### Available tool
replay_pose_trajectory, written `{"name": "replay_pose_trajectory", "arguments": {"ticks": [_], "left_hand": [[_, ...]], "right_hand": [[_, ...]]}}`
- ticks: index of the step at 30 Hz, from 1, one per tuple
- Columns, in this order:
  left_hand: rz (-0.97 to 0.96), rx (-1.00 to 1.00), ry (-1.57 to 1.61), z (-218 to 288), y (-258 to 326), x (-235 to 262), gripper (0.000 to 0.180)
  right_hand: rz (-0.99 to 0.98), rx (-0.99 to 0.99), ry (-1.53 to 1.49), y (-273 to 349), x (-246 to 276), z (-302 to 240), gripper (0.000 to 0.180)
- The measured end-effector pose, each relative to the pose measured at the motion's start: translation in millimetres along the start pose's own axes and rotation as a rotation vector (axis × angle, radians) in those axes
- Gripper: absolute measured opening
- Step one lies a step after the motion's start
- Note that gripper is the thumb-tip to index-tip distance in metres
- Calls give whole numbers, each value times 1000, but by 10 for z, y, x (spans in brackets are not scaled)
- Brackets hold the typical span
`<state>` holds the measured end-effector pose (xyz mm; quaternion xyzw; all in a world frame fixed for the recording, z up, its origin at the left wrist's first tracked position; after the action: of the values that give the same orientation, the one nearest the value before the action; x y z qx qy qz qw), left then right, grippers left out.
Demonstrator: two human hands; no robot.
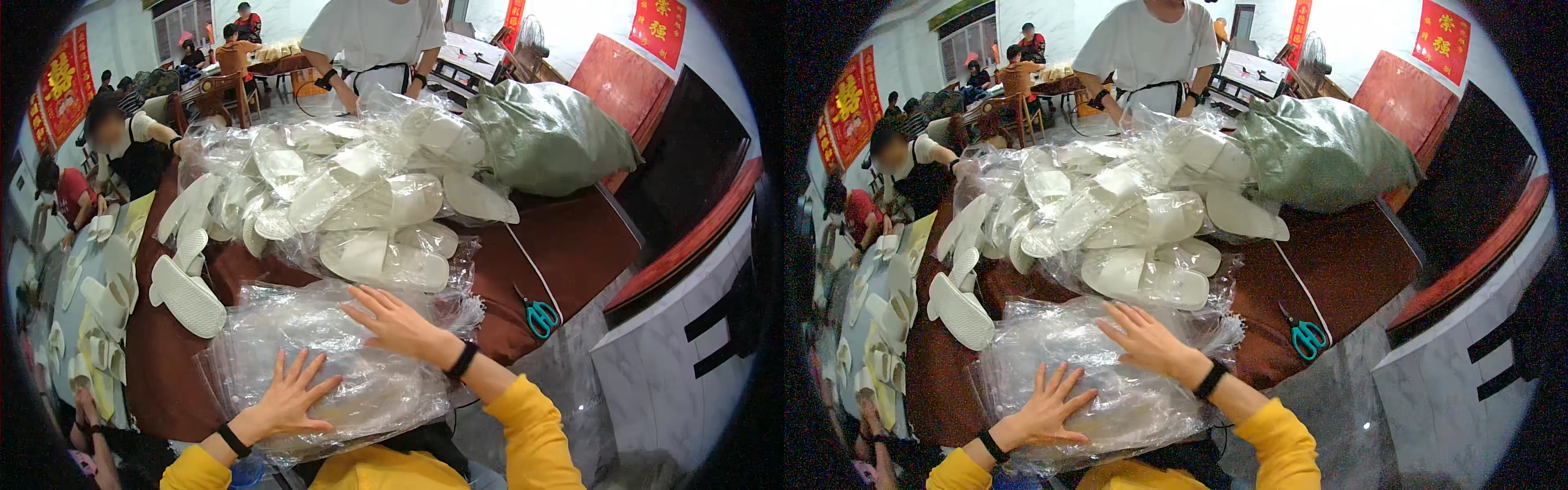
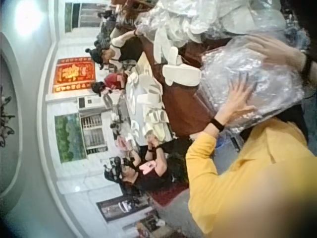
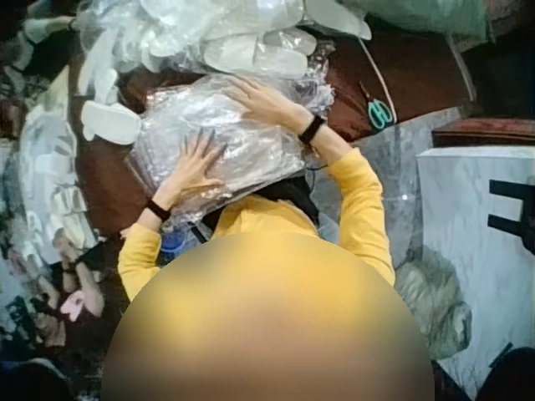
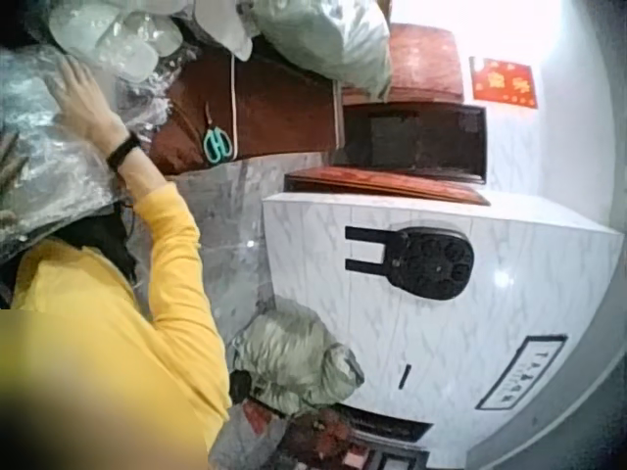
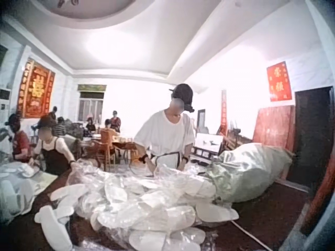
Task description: Packaging finished white slippers into plastic bags and organizing them on a table.
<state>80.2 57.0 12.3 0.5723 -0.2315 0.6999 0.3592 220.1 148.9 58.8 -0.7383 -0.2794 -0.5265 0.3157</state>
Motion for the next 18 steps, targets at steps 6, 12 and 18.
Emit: {"name": "replay_pose_trajectory", "arguments": {"ticks": [6, 12, 18], "left_hand": [[19, -4, 26, 32, 46, 94, 93], [-31, -1, -378, 459, 42, 215, 94], [-31, 336, -68, 790, 402, 47, 79]], "right_hand": [[-153, -12, 41, 590, 98, -636, 77], [-213, -142, 52, 797, -328, -277, 77], [-214, -55, 5, 687, -427, -375, 76]]}}
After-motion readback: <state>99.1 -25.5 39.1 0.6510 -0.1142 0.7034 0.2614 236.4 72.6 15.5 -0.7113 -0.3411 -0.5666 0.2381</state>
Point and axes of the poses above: each hand's wrist, its own y-axis away from the middle knuckle, its own x-axis out of the back of the hand, z = x × y, the point moved 10 cm from there along -y, towards the middle knuckle
